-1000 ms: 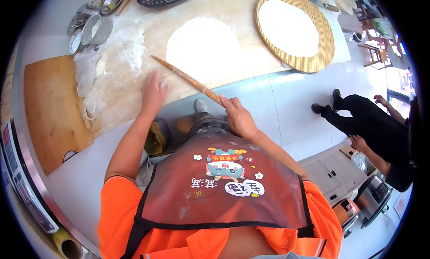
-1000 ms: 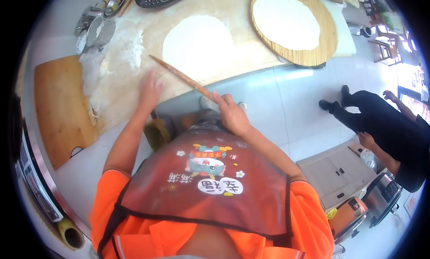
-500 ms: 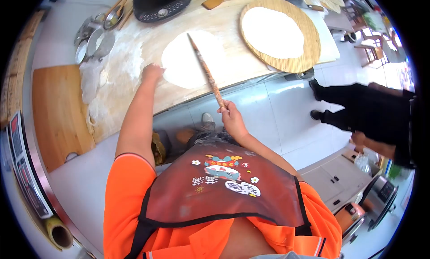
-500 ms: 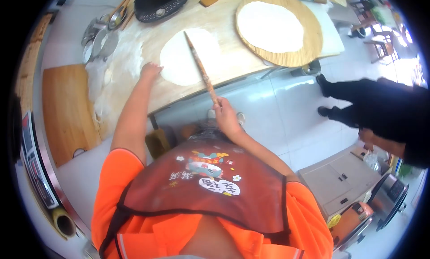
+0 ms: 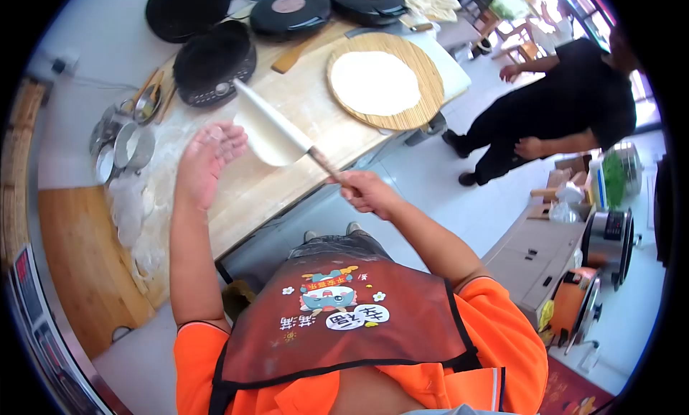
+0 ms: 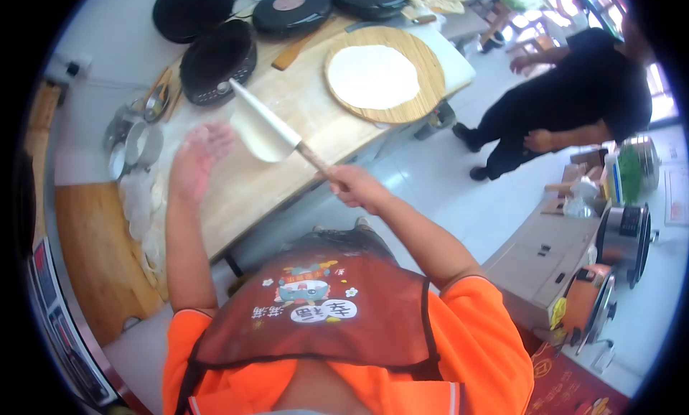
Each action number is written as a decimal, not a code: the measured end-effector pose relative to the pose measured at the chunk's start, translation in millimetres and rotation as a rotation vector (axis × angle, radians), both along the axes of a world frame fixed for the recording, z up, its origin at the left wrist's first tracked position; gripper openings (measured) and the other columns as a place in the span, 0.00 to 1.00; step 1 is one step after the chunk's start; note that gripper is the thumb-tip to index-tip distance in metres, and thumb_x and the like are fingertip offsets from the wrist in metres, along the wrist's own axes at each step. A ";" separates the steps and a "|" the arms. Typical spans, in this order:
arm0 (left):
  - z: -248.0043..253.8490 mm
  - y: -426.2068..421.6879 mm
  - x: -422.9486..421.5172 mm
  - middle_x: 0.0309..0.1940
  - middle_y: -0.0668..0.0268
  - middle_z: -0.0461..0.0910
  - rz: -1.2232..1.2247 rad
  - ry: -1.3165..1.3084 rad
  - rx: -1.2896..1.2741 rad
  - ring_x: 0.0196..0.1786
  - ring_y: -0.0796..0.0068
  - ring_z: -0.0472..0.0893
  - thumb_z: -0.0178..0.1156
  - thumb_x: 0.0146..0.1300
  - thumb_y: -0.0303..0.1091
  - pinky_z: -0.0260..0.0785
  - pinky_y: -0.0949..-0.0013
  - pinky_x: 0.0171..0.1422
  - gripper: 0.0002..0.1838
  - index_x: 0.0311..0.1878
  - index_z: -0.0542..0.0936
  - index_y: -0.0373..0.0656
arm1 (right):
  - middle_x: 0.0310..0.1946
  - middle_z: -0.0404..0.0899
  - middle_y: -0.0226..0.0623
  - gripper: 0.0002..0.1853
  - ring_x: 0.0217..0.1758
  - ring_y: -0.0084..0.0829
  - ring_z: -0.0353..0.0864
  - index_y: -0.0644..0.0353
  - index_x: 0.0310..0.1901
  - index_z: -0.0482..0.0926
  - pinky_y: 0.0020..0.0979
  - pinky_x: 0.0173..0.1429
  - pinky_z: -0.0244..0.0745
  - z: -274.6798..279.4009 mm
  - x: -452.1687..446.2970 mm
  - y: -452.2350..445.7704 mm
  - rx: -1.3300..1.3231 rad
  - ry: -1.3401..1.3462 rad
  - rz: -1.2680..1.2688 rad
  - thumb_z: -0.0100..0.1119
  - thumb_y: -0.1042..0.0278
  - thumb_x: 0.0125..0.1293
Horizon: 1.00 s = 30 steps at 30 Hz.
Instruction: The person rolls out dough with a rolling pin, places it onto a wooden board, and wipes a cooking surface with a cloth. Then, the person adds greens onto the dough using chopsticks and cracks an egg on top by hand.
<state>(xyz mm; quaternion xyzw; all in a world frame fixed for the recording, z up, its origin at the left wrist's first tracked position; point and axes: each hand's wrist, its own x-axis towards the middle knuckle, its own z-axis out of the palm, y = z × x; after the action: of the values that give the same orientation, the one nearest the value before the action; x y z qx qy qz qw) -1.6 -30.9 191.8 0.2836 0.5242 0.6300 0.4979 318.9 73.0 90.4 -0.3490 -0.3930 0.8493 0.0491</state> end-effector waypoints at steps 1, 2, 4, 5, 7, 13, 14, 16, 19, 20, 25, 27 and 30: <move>-15.1 -19.0 -9.1 0.54 0.53 0.82 0.041 -0.003 -0.037 0.58 0.59 0.83 0.55 0.75 0.38 0.74 0.56 0.67 0.19 0.61 0.74 0.34 | 0.22 0.66 0.21 0.18 0.15 0.13 0.53 0.59 0.59 0.81 0.20 0.16 0.46 8.6 2.9 8.9 0.065 -0.064 0.017 0.50 0.58 0.78; -24.5 -44.0 -7.9 0.52 0.55 0.83 0.068 0.018 -0.090 0.57 0.62 0.83 0.56 0.75 0.40 0.74 0.59 0.65 0.19 0.61 0.74 0.36 | 0.21 0.63 0.19 0.18 0.15 0.12 0.53 0.56 0.58 0.82 0.20 0.17 0.46 26.4 1.8 8.6 0.159 -0.046 0.040 0.54 0.55 0.77; -69.5 -94.1 11.8 0.50 0.58 0.84 0.124 0.031 -0.109 0.55 0.66 0.83 0.57 0.74 0.40 0.74 0.61 0.62 0.19 0.61 0.74 0.39 | 0.20 0.61 0.16 0.19 0.15 0.11 0.52 0.53 0.59 0.81 0.19 0.17 0.45 46.7 8.4 -0.2 0.331 -0.173 0.052 0.55 0.52 0.76; -83.8 -113.5 31.5 0.49 0.59 0.84 0.202 0.044 -0.136 0.52 0.67 0.83 0.59 0.72 0.40 0.74 0.62 0.60 0.20 0.61 0.74 0.39 | 0.20 0.61 0.16 0.18 0.14 0.10 0.53 0.53 0.59 0.82 0.18 0.17 0.45 49.5 5.9 2.6 0.406 -0.232 0.083 0.55 0.53 0.77; -137.0 -110.5 78.6 0.47 0.62 0.84 0.300 -0.066 -0.108 0.50 0.69 0.84 0.63 0.69 0.39 0.76 0.65 0.55 0.20 0.59 0.77 0.40 | 0.23 0.64 0.17 0.19 0.19 0.13 0.57 0.57 0.62 0.80 0.18 0.23 0.51 47.8 20.9 7.7 0.542 -0.226 0.146 0.54 0.57 0.76; -127.2 -97.4 185.4 0.44 0.52 0.87 0.469 0.308 -0.378 0.47 0.61 0.86 0.62 0.65 0.48 0.76 0.60 0.54 0.23 0.52 0.83 0.37 | 0.27 0.72 0.28 0.15 0.21 0.18 0.68 0.64 0.54 0.77 0.24 0.25 0.63 -52.2 35.5 45.1 0.863 -0.337 0.561 0.48 0.61 0.79; -119.6 -110.0 197.8 0.45 0.52 0.87 0.535 0.245 -0.412 0.48 0.60 0.86 0.62 0.65 0.48 0.75 0.60 0.54 0.23 0.52 0.83 0.38 | 0.31 0.77 0.33 0.18 0.21 0.21 0.71 0.65 0.60 0.74 0.26 0.25 0.67 -49.8 28.3 43.0 0.890 -0.206 0.656 0.49 0.62 0.78; -136.5 -122.3 213.7 0.44 0.52 0.86 0.673 0.258 -0.430 0.48 0.59 0.85 0.61 0.66 0.49 0.75 0.59 0.54 0.23 0.51 0.84 0.38 | 0.51 0.80 0.47 0.24 0.39 0.28 0.83 0.63 0.71 0.67 0.25 0.37 0.76 -81.8 5.4 116.9 1.262 -0.112 0.931 0.50 0.64 0.77; -163.5 -163.7 270.5 0.44 0.53 0.86 0.727 0.140 -0.490 0.48 0.58 0.85 0.60 0.66 0.51 0.75 0.59 0.53 0.24 0.51 0.84 0.37 | 0.72 0.64 0.50 0.30 0.60 0.36 0.79 0.60 0.77 0.59 0.32 0.59 0.77 -19.3 -6.3 143.4 0.945 -0.025 0.585 0.51 0.66 0.76; -181.2 -172.5 289.5 0.43 0.53 0.86 0.775 0.188 -0.542 0.47 0.59 0.85 0.59 0.67 0.51 0.75 0.59 0.53 0.24 0.50 0.84 0.37 | 0.77 0.58 0.48 0.31 0.65 0.39 0.76 0.59 0.78 0.57 0.35 0.65 0.75 27.5 -5.8 146.6 0.718 -0.014 0.364 0.50 0.67 0.76; -234.9 -172.8 293.0 0.45 0.57 0.84 0.578 0.304 -0.421 0.47 0.65 0.82 0.56 0.72 0.46 0.74 0.58 0.52 0.21 0.55 0.81 0.37 | 0.80 0.55 0.45 0.33 0.58 0.41 0.78 0.56 0.79 0.54 0.36 0.62 0.74 81.4 70.3 331.6 0.067 0.744 0.377 0.40 0.52 0.78; -236.1 -219.9 319.3 0.47 0.62 0.83 0.710 0.004 -0.396 0.49 0.71 0.81 0.56 0.74 0.46 0.74 0.62 0.55 0.21 0.57 0.80 0.37 | 0.79 0.57 0.47 0.38 0.48 0.37 0.83 0.52 0.80 0.51 0.32 0.51 0.80 48.0 75.8 314.7 0.102 0.670 0.188 0.34 0.36 0.79; -134.9 -229.7 348.7 0.52 0.62 0.82 0.722 -0.148 -0.384 0.55 0.70 0.80 0.55 0.76 0.42 0.70 0.63 0.66 0.22 0.63 0.75 0.36 | 0.79 0.56 0.50 0.42 0.52 0.34 0.81 0.62 0.80 0.47 0.31 0.53 0.80 61.9 138.2 303.6 0.263 0.551 -0.009 0.35 0.35 0.78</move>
<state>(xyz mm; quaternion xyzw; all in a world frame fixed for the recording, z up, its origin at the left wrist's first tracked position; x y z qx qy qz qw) 347.1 -260.6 56.9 -0.0624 0.6607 0.6737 0.3250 457.0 376.6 152.3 -0.0978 -0.4699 0.8537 0.2022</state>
